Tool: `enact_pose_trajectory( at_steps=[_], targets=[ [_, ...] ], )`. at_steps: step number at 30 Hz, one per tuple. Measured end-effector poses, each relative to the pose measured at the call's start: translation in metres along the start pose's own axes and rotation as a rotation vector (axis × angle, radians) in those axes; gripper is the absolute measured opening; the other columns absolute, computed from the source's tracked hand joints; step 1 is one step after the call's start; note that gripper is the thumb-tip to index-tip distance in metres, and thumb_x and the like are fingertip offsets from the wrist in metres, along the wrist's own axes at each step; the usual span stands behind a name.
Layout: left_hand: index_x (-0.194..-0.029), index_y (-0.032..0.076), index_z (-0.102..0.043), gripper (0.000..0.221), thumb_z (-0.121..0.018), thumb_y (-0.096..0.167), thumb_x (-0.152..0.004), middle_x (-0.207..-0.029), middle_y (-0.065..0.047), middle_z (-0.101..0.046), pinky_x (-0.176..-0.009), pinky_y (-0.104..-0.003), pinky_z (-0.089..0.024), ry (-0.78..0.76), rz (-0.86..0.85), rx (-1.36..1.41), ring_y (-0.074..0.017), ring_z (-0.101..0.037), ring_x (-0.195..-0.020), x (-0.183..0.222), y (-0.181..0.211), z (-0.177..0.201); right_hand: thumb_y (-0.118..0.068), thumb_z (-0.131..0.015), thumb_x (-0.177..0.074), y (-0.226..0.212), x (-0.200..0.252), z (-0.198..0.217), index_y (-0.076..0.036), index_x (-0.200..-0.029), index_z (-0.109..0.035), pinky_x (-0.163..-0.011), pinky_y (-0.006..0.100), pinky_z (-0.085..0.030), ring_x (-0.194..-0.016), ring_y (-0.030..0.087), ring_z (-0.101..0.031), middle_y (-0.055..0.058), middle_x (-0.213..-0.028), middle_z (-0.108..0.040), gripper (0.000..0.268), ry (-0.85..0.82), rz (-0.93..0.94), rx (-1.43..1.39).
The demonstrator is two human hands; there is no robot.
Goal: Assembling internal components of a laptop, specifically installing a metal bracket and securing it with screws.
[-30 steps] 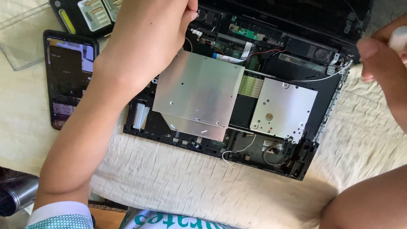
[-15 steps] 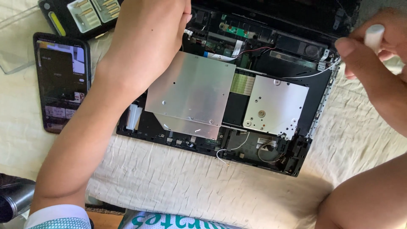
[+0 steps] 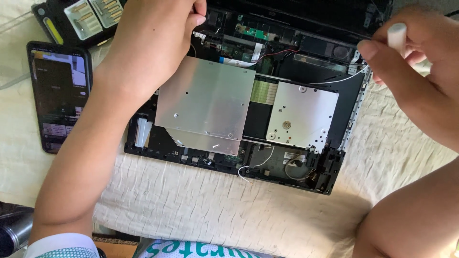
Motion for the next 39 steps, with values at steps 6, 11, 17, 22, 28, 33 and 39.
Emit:
enact_pose_trajectory(
  at_steps=[6, 11, 17, 22, 28, 33, 39],
  targets=[
    [-0.100, -0.003, -0.064, 0.009, -0.068, -0.010, -0.103, -0.087, -0.016, -0.065, -0.073, -0.046, -0.053, -0.050, -0.036, -0.101, -0.0308, -0.063, -0.068, 0.001, 0.003, -0.006, 0.008, -0.066, -0.124, -0.002, 0.000, 0.001, 0.015, -0.113, -0.062, -0.079, 0.040, -0.053, -0.074, 0.028, -0.065, 0.020, -0.084, -0.063, 0.014, -0.013, 0.009, 0.006],
    [-0.100, -0.007, -0.065, 0.005, -0.062, -0.011, -0.100, -0.094, -0.018, -0.066, -0.083, -0.043, -0.057, -0.158, -0.044, -0.144, -0.0287, -0.065, -0.075, -0.004, 0.012, -0.010, 0.005, -0.068, -0.136, 0.003, 0.009, 0.007, 0.019, -0.129, -0.064, -0.083, 0.037, -0.044, -0.087, 0.028, -0.053, 0.023, -0.104, -0.059, 0.016, 0.109, 0.071, -0.048],
    [-0.094, -0.004, -0.056, 0.012, -0.056, -0.014, -0.100, -0.091, -0.013, -0.060, -0.070, -0.034, -0.048, -0.241, -0.161, 0.487, -0.0213, -0.056, -0.075, -0.015, 0.066, 0.006, -0.005, -0.060, -0.117, -0.036, 0.007, 0.017, 0.015, -0.118, -0.058, -0.068, 0.033, -0.040, -0.067, 0.020, -0.044, 0.017, -0.090, -0.055, 0.020, 0.089, 0.130, -0.142],
    [-0.100, 0.000, -0.054, 0.009, -0.054, -0.007, -0.106, -0.087, -0.003, -0.057, -0.059, -0.027, -0.037, -0.318, -0.144, 0.816, -0.0106, -0.042, -0.066, -0.013, 0.082, 0.016, -0.007, -0.059, -0.108, -0.067, 0.012, 0.018, 0.014, -0.112, -0.057, -0.069, 0.033, -0.043, -0.065, 0.020, -0.048, 0.018, -0.091, -0.058, 0.022, 0.087, 0.249, -0.139],
    [-0.102, 0.004, -0.050, 0.018, -0.043, 0.018, -0.111, -0.088, 0.000, -0.048, -0.070, -0.023, -0.036, -0.347, -0.150, 1.055, -0.0095, -0.040, -0.074, -0.010, 0.088, 0.020, -0.007, -0.062, -0.106, -0.088, 0.000, 0.016, 0.013, -0.110, -0.058, -0.066, 0.033, -0.043, -0.063, 0.019, -0.049, 0.016, -0.089, -0.059, 0.021, 0.092, 0.264, -0.101],
    [-0.098, 0.003, -0.048, 0.012, -0.047, 0.001, -0.109, -0.084, -0.001, -0.047, -0.065, -0.025, -0.034, -0.316, -0.194, 1.041, -0.0102, -0.038, -0.071, -0.010, 0.094, 0.023, -0.007, -0.064, -0.104, -0.102, -0.005, 0.011, 0.011, -0.107, -0.059, -0.063, 0.033, -0.043, -0.061, 0.018, -0.050, 0.015, -0.086, -0.060, 0.019, 0.082, 0.275, -0.072],
    [-0.097, 0.004, -0.046, 0.020, -0.041, 0.016, -0.111, -0.086, 0.000, -0.044, -0.069, -0.026, -0.034, -0.283, -0.201, 1.001, -0.0114, -0.036, -0.073, -0.010, 0.093, 0.027, -0.008, -0.067, -0.102, -0.110, -0.010, 0.009, 0.010, -0.104, -0.061, -0.060, 0.033, -0.043, -0.058, 0.018, -0.051, 0.013, -0.083, -0.061, 0.018, 0.073, 0.280, -0.046]
  ],
)
Point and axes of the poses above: each hand's wrist, its own x-axis away from the middle knuckle, its own z-axis out of the back of the hand, y = z × x, the point moved 8 cm from there along -x, towards the middle knuckle
